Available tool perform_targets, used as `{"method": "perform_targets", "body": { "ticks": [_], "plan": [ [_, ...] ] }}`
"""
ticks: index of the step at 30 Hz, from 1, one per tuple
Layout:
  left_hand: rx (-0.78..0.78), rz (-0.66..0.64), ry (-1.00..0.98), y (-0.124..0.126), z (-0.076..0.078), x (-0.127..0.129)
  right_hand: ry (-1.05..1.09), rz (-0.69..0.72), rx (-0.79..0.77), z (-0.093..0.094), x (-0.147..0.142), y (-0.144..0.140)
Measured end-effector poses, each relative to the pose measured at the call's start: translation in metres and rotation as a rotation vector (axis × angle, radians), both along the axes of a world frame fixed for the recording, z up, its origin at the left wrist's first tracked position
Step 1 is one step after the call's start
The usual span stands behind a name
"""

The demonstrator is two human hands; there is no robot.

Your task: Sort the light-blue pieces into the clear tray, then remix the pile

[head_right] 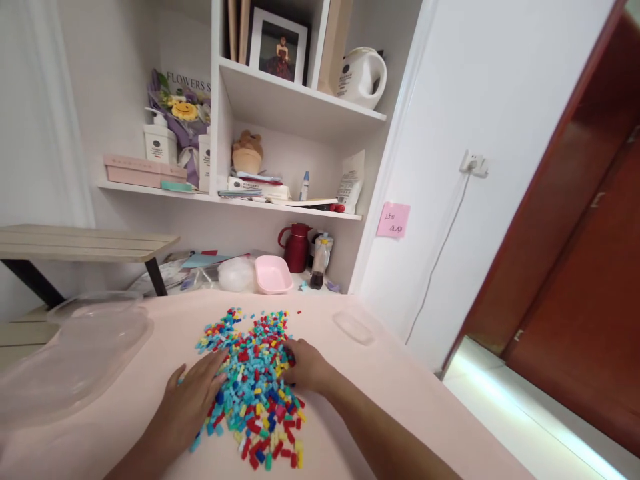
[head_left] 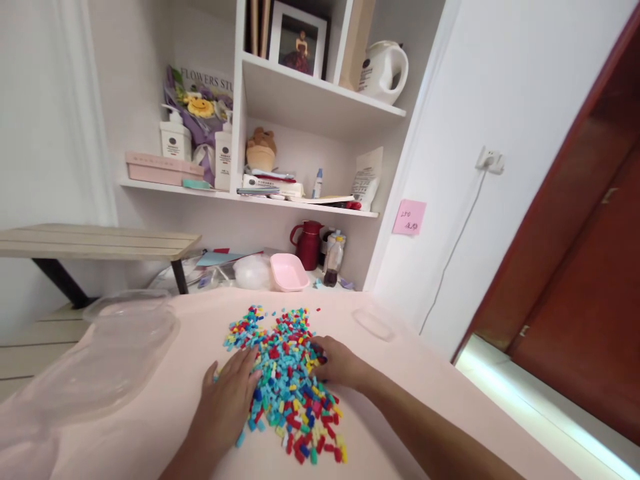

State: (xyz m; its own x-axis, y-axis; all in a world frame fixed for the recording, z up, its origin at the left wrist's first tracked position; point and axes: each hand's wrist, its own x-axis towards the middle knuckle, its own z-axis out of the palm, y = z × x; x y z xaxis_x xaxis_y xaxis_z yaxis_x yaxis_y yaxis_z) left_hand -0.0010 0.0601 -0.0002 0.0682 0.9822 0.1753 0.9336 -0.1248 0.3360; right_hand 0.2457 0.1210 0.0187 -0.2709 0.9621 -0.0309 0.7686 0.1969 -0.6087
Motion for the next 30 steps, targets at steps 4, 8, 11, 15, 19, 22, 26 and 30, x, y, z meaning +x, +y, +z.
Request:
{"method": "perform_targets", "body": {
  "ticks": [4, 8, 11, 15, 19, 22, 26, 30],
  "plan": [
    [0.032, -0.022, -0.092, 0.005, -0.010, -0.006, 0.317, 0.013, -0.159, 0.002, -0.042, 0.012],
    [0.113, -0.083, -0.324, 0.012, -0.024, -0.013, 0.476, 0.196, -0.040, 0.020, -0.062, 0.009],
    [0.162, -0.225, -0.615, 0.012, -0.023, -0.015, 0.475, 0.334, 0.015, 0.033, -0.053, -0.005],
    [0.143, -0.264, -0.925, 0.003, -0.009, -0.013, 0.103, 0.474, 0.351, 0.039, -0.017, -0.044],
    [0.195, -0.055, -1.040, 0.000, 0.000, -0.012, -0.326, 0.672, 0.572, 0.032, 0.014, -0.088],
    [0.219, 0.023, -0.994, 0.004, -0.004, -0.014, -0.441, 0.769, 0.651, 0.022, 0.015, -0.098],
    [0.249, 0.032, -0.947, 0.011, -0.015, -0.016, -0.460, 0.720, 0.827, 0.006, -0.011, -0.068],
    [0.272, 0.016, -0.995, 0.018, -0.022, -0.020, -0.425, 0.626, 0.891, -0.003, -0.041, -0.022]
  ]
}}
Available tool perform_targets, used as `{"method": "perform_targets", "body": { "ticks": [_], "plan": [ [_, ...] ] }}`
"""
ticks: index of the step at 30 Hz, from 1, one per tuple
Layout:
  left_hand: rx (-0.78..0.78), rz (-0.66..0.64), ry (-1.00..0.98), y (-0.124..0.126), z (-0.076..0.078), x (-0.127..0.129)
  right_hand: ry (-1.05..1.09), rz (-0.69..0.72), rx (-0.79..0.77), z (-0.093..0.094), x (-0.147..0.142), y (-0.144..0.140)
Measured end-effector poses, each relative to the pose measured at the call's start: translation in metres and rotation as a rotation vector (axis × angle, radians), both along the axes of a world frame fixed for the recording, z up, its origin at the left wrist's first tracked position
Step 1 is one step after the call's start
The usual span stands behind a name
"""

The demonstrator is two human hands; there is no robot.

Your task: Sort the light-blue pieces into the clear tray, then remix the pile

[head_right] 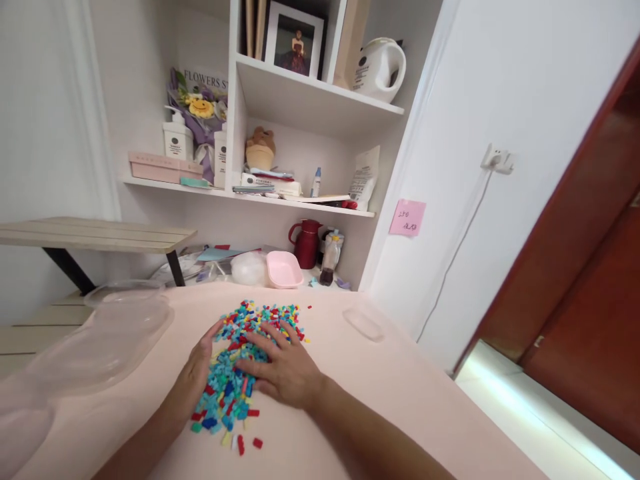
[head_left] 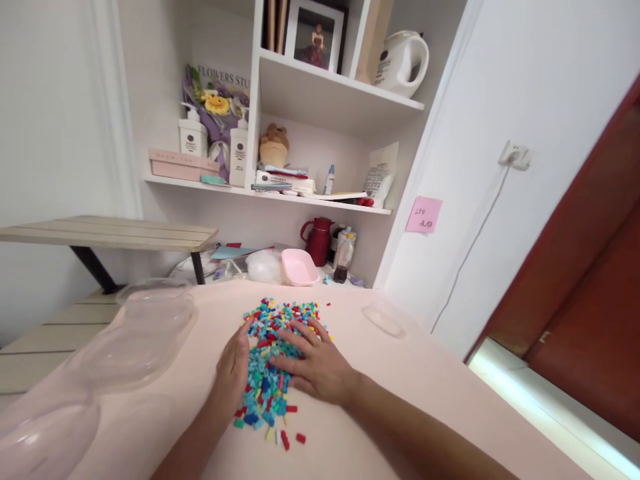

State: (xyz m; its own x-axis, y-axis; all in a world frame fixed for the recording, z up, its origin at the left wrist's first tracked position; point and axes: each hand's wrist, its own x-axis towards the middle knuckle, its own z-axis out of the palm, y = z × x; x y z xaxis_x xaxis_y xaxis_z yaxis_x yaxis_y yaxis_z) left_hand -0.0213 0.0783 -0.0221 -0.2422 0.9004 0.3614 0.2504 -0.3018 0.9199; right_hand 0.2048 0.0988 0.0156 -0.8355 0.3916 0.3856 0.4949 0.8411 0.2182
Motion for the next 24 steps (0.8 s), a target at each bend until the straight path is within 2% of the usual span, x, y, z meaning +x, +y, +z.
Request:
{"method": "perform_targets", "body": {
  "ticks": [4, 6, 8, 10, 12, 14, 16, 19, 24],
  "plan": [
    [-0.002, -0.036, -0.081, 0.001, 0.001, -0.003, 0.126, -0.128, -0.103, 0.006, -0.010, 0.031],
    [-0.050, -0.016, -0.109, -0.002, 0.006, -0.003, 0.228, -0.198, -0.151, 0.014, -0.010, 0.034],
    [-0.083, 0.014, -0.157, -0.006, 0.013, -0.002, 0.318, -0.221, -0.185, 0.021, -0.009, 0.023],
    [-0.079, 0.045, -0.214, -0.009, 0.020, -0.001, 0.312, -0.125, -0.220, 0.025, -0.010, 0.000],
    [-0.066, 0.052, -0.274, -0.011, 0.024, -0.001, 0.193, 0.073, -0.263, 0.023, -0.015, -0.030],
    [-0.055, 0.047, -0.332, -0.012, 0.025, -0.002, 0.020, 0.275, -0.298, 0.015, -0.024, -0.053],
    [-0.048, 0.053, -0.375, -0.010, 0.023, -0.004, -0.057, 0.357, -0.263, 0.005, -0.034, -0.062],
    [-0.051, 0.062, -0.383, -0.008, 0.016, -0.009, 0.020, 0.218, -0.183, -0.004, -0.049, -0.044],
    [-0.120, -0.004, -0.355, -0.004, 0.013, -0.013, 0.041, 0.046, -0.084, 0.002, -0.048, 0.000]
  ]
}}
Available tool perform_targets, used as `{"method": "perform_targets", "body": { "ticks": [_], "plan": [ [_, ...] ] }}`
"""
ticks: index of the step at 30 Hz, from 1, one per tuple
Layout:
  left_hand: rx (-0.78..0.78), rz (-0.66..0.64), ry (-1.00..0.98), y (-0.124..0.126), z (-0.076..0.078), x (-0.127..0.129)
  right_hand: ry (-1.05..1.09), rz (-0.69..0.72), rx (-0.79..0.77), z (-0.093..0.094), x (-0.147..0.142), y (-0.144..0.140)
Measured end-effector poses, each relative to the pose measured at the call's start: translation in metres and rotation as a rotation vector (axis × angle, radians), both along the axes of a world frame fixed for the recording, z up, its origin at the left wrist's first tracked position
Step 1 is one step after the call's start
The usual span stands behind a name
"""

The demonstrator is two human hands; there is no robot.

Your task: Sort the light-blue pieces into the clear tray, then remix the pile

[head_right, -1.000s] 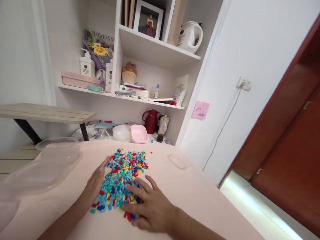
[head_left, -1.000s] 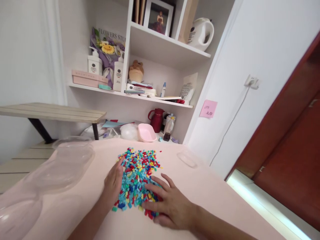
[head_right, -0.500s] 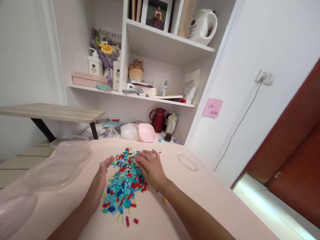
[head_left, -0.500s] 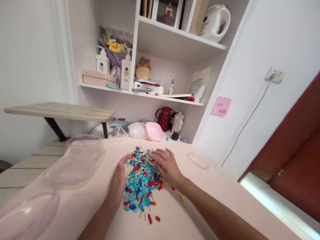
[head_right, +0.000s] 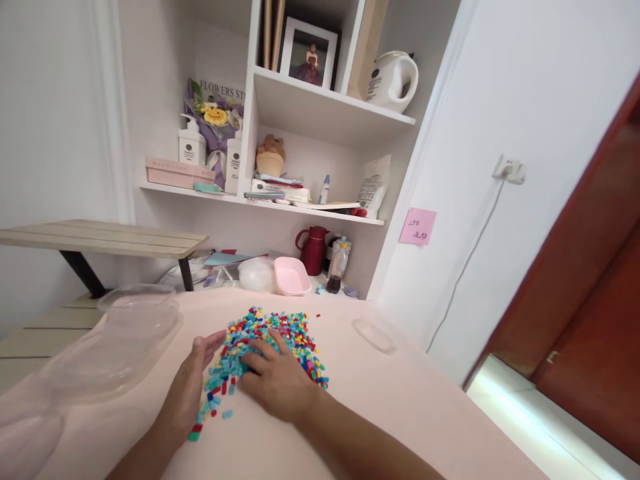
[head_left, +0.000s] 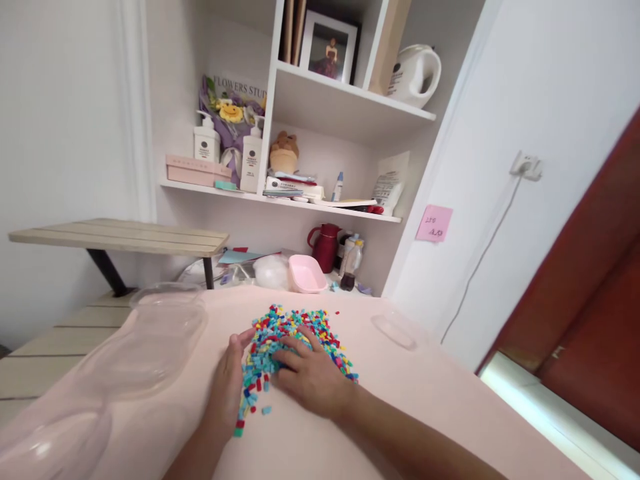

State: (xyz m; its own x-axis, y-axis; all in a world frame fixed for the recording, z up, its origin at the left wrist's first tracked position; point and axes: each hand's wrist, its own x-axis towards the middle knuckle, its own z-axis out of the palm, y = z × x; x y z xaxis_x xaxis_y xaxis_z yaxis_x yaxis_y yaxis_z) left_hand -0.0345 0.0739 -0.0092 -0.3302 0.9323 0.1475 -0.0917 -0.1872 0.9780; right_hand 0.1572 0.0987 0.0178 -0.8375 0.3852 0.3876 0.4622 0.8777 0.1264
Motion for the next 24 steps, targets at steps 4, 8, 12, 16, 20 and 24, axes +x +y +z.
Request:
{"method": "perform_targets", "body": {
  "ticks": [4, 8, 12, 16, 20, 24],
  "plan": [
    [-0.019, -0.058, 0.000, 0.001, 0.004, 0.003, 0.054, -0.182, -0.056, 0.005, 0.023, 0.019],
    [-0.008, -0.142, 0.044, 0.000, 0.004, 0.004, 0.155, -0.364, -0.214, 0.009, 0.055, 0.026],
    [0.054, -0.182, 0.133, -0.007, 0.007, 0.006, 0.280, -0.462, -0.339, 0.012, 0.097, 0.011],
    [0.110, 0.014, 0.255, -0.012, 0.015, 0.010, 0.168, -0.498, -0.453, 0.000, 0.140, -0.015],
    [0.079, 0.154, 0.316, -0.008, 0.015, 0.009, 0.087, -0.558, -0.559, -0.014, 0.150, -0.021],
    [-0.013, 0.197, 0.286, -0.002, 0.010, 0.004, 0.124, -0.554, -0.528, -0.016, 0.118, 0.004]
  ]
}}
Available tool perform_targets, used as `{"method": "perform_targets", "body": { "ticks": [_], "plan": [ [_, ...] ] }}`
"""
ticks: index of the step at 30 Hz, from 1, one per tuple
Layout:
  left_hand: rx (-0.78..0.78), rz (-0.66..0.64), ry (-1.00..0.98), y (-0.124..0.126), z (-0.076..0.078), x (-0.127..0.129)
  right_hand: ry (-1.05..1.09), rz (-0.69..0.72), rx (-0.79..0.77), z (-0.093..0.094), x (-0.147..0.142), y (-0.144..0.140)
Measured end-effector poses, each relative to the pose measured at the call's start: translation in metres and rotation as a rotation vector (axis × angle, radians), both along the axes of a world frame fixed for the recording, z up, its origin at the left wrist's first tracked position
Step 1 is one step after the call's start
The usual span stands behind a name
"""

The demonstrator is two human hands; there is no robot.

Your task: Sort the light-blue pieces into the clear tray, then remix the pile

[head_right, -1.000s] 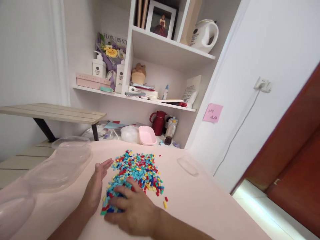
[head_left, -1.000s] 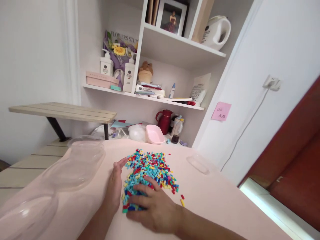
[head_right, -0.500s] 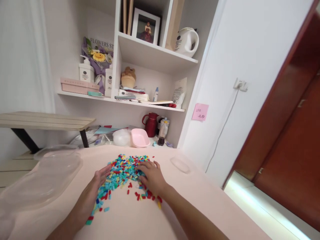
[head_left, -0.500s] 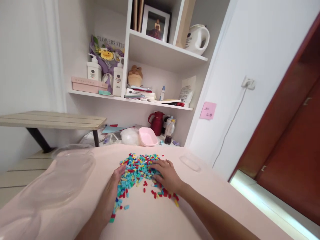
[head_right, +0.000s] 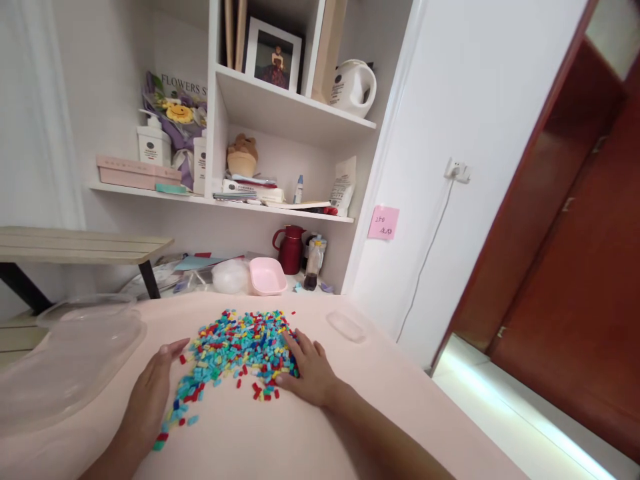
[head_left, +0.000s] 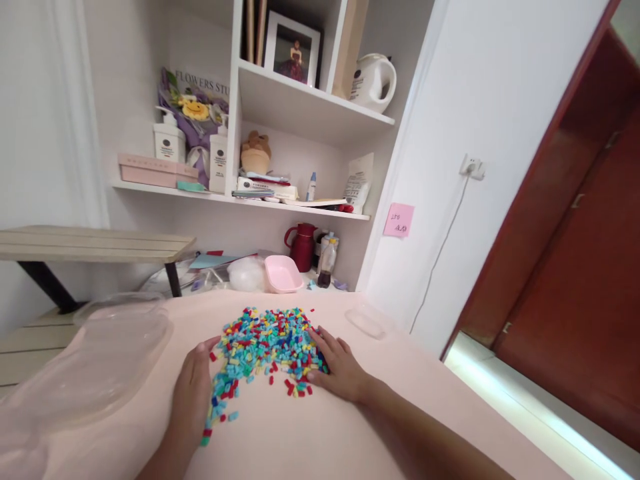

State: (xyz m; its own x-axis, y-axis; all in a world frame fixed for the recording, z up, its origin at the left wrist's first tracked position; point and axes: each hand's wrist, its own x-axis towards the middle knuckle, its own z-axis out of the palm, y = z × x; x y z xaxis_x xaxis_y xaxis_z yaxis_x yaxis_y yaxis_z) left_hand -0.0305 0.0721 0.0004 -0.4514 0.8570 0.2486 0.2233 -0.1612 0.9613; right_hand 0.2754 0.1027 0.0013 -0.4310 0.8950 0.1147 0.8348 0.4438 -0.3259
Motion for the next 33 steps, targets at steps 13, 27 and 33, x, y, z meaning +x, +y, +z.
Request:
{"method": "perform_targets", "body": {
  "ticks": [13, 27, 33],
  "plan": [
    [0.065, -0.161, -0.218, -0.008, 0.009, 0.002, 0.228, 0.230, 0.145, 0.031, -0.084, 0.010],
    [0.090, -0.056, -0.317, 0.009, -0.003, -0.022, -0.001, 0.370, 0.426, 0.020, -0.168, -0.040],
    [-0.016, -0.142, -0.027, 0.007, 0.002, -0.017, 0.025, 0.143, 0.399, 0.017, -0.139, -0.010]
  ]
}}
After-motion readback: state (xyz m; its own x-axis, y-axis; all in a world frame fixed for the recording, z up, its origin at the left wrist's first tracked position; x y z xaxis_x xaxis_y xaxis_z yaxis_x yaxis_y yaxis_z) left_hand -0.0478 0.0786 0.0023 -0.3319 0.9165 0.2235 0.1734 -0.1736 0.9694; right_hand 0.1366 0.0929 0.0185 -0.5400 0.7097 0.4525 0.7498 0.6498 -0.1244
